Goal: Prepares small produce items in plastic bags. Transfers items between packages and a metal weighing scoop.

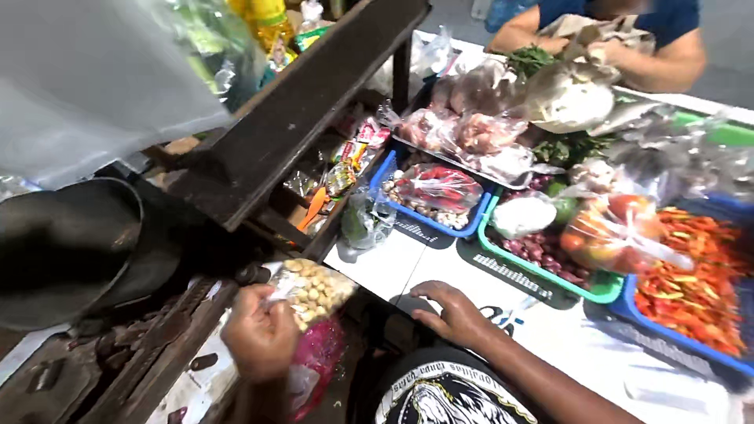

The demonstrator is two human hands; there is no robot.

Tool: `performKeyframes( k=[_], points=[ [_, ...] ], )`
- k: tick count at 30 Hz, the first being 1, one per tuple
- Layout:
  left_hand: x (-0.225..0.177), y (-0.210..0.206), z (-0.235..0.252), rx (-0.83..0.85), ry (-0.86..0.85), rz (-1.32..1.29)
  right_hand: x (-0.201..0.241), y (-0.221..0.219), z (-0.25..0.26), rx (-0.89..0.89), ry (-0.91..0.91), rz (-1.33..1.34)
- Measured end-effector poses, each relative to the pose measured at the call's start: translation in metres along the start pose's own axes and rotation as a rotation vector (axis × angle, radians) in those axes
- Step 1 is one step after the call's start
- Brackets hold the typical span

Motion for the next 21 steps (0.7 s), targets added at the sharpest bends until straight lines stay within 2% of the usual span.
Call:
performKeyframes(
  k=[3, 6, 9, 12, 15, 17, 19, 21],
  points=[
    [-0.037, -0.059, 0.009, 0.163, -0.056, -0.138, 0.015, 0.004, 0.009, 0.02, -0.002, 0.009],
    [-0.078, -0.122, 0.022, 0.318, -0.127, -0.216, 0.01, 0.014, 0.01, -0.057, -0.079, -0.008],
    [-0.115, -0.175, 0.032, 0.47, -0.152, -0.292, -0.024, 0.032, -0.001, -0.212, -0.229, -0.014],
    [-0.13, -0.217, 0.037, 0.642, -0.14, -0.395, -0.069, 0.045, -0.013, -0.241, -0.327, 0.082],
    [-0.129, -0.24, 0.036, 0.774, -0.085, -0.677, -0.088, 0.051, -0.025, -0.248, -0.36, 0.13],
    [-0.127, -0.243, 0.036, 0.799, -0.038, -0.792, -0.078, 0.062, -0.029, -0.28, -0.351, 0.125],
    [-0.125, -0.242, 0.038, 0.775, -0.078, -0.763, -0.058, 0.075, -0.028, -0.362, -0.249, 0.031],
    [-0.128, -0.237, 0.045, 0.707, -0.21, -0.62, -0.038, 0.084, -0.022, -0.446, -0.094, -0.076]
  ],
)
Point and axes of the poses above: each hand's wrist, its own z-axis towards the middle knuckle, its own y-axis out of the back of the hand, x = y × z, the point moved 7 cm from there along z, towards the middle knuckle, and after that the axes turned 11 degrees about x, right-handed, at the moved point
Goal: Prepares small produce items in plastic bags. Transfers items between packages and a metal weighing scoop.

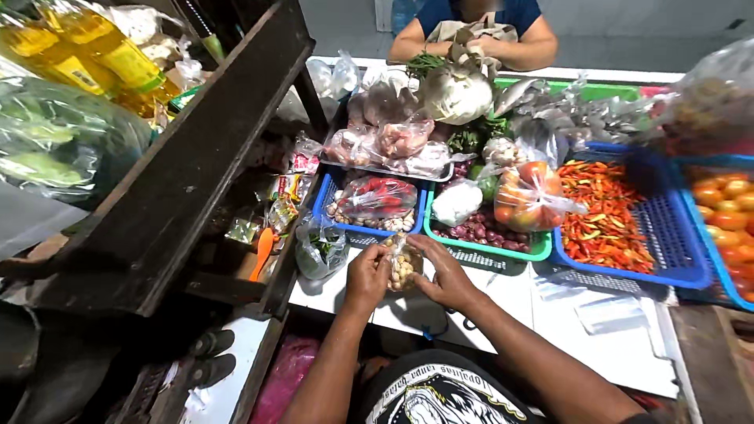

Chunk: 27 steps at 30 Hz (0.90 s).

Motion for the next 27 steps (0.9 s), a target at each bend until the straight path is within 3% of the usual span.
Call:
performKeyframes(
  k=[5, 9, 12, 16, 21, 27],
  points=[
    [-0.024, 0.007, 0.013, 0.071, -0.162, 0.267, 0.013, 0.005, 0.028, -0.061, 0.026, -0.166],
    [-0.018, 0.009, 0.012, 0.044, -0.109, 0.154, 0.01, 0.006, 0.039, -0.016, 0.0, -0.173],
    [-0.005, 0.003, 0.009, 0.054, -0.031, 0.043, 0.011, 0.008, 0.045, 0.112, -0.056, -0.155],
    [-0.003, 0.001, 0.005, 0.001, -0.047, 0.02, 0.014, 0.011, 0.056, 0.447, -0.237, -0.205],
    [-0.042, 0.011, -0.006, -0.203, -0.23, 0.371, 0.013, 0.013, 0.061, 0.486, -0.34, -0.219],
    [-0.023, -0.009, 0.003, 0.004, 0.123, 0.462, 0.008, 0.005, 0.053, 0.37, -0.325, -0.03]
  ],
)
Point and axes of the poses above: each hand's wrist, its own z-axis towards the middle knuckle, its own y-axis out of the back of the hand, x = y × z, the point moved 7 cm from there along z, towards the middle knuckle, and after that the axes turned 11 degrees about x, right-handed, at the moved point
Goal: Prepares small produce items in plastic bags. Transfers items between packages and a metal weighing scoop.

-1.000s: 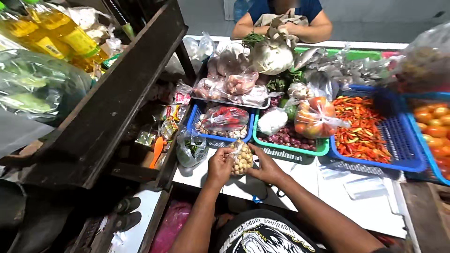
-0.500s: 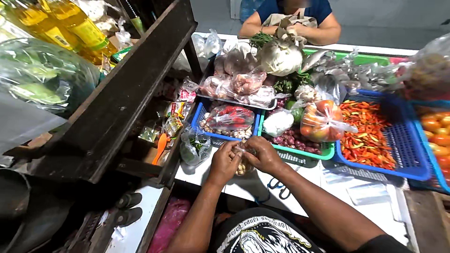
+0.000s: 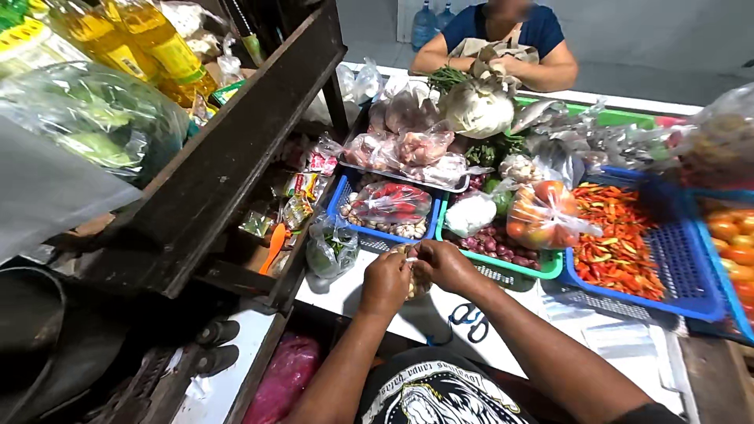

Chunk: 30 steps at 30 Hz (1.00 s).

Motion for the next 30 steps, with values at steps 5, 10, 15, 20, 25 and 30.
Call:
performKeyframes(
  k=[5, 10, 15, 20, 25, 30],
  points=[
    [-0.014, 0.0, -0.008, -0.209, -0.063, 0.177, -0.004, -0.006, -0.008, -0.15, -0.027, 0.077],
    [-0.019, -0.001, -0.006, -0.174, 0.023, 0.125, -0.002, -0.015, -0.015, -0.252, -0.011, 0.084],
    [-0.004, 0.001, 0.005, 0.021, 0.12, -0.067, -0.001, -0.018, -0.019, -0.228, 0.03, 0.052],
    [-0.02, 0.003, -0.013, -0.185, -0.386, 0.197, -0.008, -0.011, -0.015, -0.144, 0.13, 0.157],
    [-0.01, 0.008, -0.018, -0.316, -0.328, 0.149, 0.006, -0.008, -0.015, -0.114, 0.106, 0.051],
    [0.001, 0.001, -0.036, -0.385, -0.325, 0.004, 0.001, -0.022, -0.016, -0.052, 0.164, 0.085]
  ],
)
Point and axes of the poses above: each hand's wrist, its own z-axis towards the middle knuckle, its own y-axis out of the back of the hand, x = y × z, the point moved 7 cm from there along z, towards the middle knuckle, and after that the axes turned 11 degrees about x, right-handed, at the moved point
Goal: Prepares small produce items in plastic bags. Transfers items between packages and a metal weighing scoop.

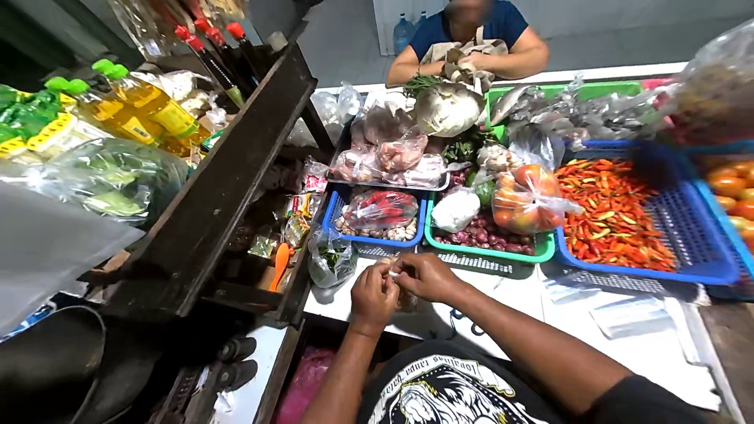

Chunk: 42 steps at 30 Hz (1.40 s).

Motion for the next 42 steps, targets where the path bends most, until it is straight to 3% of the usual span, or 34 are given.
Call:
performKeyframes(
  k=[4, 8, 14, 17, 20, 26, 35, 39, 42],
  points=[
    [-0.011, 0.003, 0.004, 0.083, -0.171, 0.075, -0.001, 0.005, 0.001, 0.147, 0.084, 0.371],
    [-0.026, -0.006, 0.011, 0.09, -0.226, 0.019, 0.001, 0.023, -0.015, 0.103, 0.183, 0.288],
    [-0.001, -0.018, 0.006, 0.143, 0.119, -0.361, -0.021, 0.025, -0.011, -0.057, 0.291, 0.061],
    [0.011, -0.017, 0.001, 0.138, 0.244, -0.597, -0.014, 0.021, -0.002, 0.0, 0.327, 0.012],
    [0.016, -0.019, -0.001, 0.115, 0.297, -0.648, -0.008, 0.016, 0.006, 0.09, 0.308, -0.039],
    [0.016, -0.018, 0.002, 0.166, 0.297, -0.585, -0.013, 0.02, 0.014, 0.182, 0.352, 0.02],
    [-0.022, -0.006, 0.031, 0.589, 0.083, 0.171, -0.013, 0.009, 0.013, 0.106, 0.331, -0.091],
    [-0.022, -0.006, 0.04, 0.788, 0.262, 0.236, -0.008, 0.006, 0.018, 0.139, 0.26, -0.157],
    [-0.007, -0.002, 0.028, 0.766, 0.344, 0.137, -0.007, 0.005, 0.018, 0.163, 0.216, -0.174]
  ],
)
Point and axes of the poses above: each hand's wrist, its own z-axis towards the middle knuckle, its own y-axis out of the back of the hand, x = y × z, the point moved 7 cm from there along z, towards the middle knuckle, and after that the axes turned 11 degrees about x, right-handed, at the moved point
